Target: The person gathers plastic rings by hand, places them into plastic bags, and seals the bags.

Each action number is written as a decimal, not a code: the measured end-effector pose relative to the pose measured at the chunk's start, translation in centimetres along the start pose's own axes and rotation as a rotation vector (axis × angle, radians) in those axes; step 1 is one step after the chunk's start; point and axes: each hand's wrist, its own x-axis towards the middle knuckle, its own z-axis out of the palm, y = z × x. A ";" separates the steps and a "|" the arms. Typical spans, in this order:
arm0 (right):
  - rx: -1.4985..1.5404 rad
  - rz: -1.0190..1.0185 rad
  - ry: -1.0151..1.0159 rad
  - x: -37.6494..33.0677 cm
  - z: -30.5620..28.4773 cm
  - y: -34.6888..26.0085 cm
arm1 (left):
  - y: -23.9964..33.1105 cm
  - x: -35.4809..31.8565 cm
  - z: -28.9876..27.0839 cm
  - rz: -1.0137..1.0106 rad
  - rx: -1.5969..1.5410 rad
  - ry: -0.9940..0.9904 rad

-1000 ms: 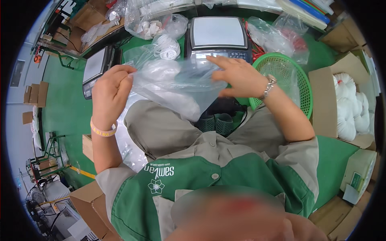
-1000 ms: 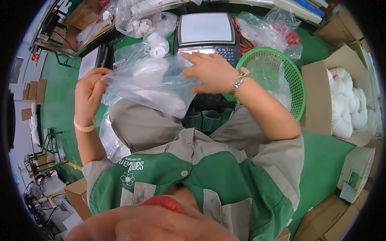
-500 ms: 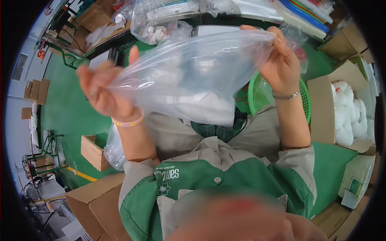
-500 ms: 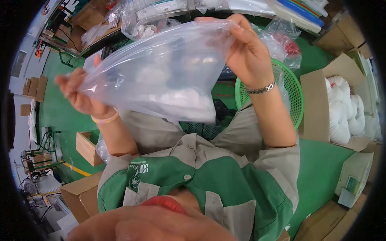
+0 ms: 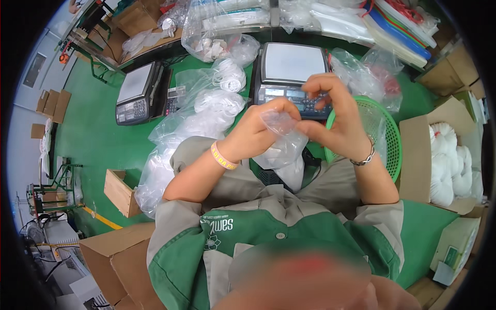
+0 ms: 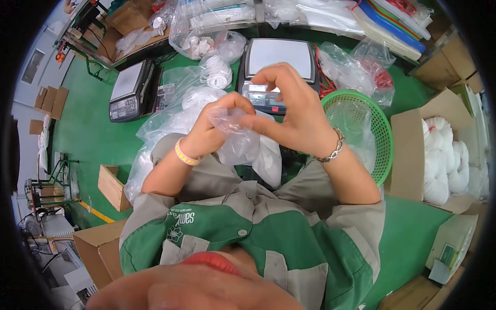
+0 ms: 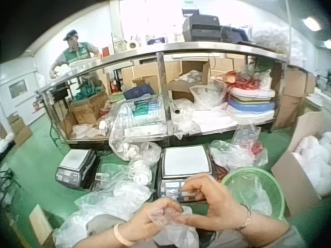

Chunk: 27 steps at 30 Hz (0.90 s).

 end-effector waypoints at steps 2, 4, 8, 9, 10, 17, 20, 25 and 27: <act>0.023 0.195 -0.154 -0.2 0.2 -0.1 | -0.4 -0.1 0.3 0.025 -0.255 0.157; 0.133 0.419 -0.349 -0.4 0.2 0.1 | -1.1 0.1 -0.2 0.073 -0.277 0.147; 0.497 0.684 -0.270 -0.6 0.5 0.2 | -1.3 0.1 -1.3 -0.039 -0.673 -0.015; 0.538 0.705 -0.245 -0.5 0.6 -0.3 | -1.3 0.2 -1.4 -0.015 -0.713 -0.065; 0.580 0.724 -0.218 -0.4 0.6 -0.5 | -1.2 0.2 -1.5 0.009 -0.751 -0.118; 0.461 0.648 -0.335 -1.3 0.7 0.5 | -0.8 -0.3 0.3 0.142 -0.377 0.104; 0.737 0.664 -0.211 -0.3 -0.3 0.4 | -0.7 -0.7 -0.6 0.027 -0.399 0.149; 0.100 0.052 -0.308 -1.3 0.8 1.5 | -0.2 -0.5 0.0 0.070 -0.249 -0.088; 0.036 0.061 -0.356 -1.2 0.3 1.7 | -0.1 -0.5 0.0 0.036 -0.201 -0.108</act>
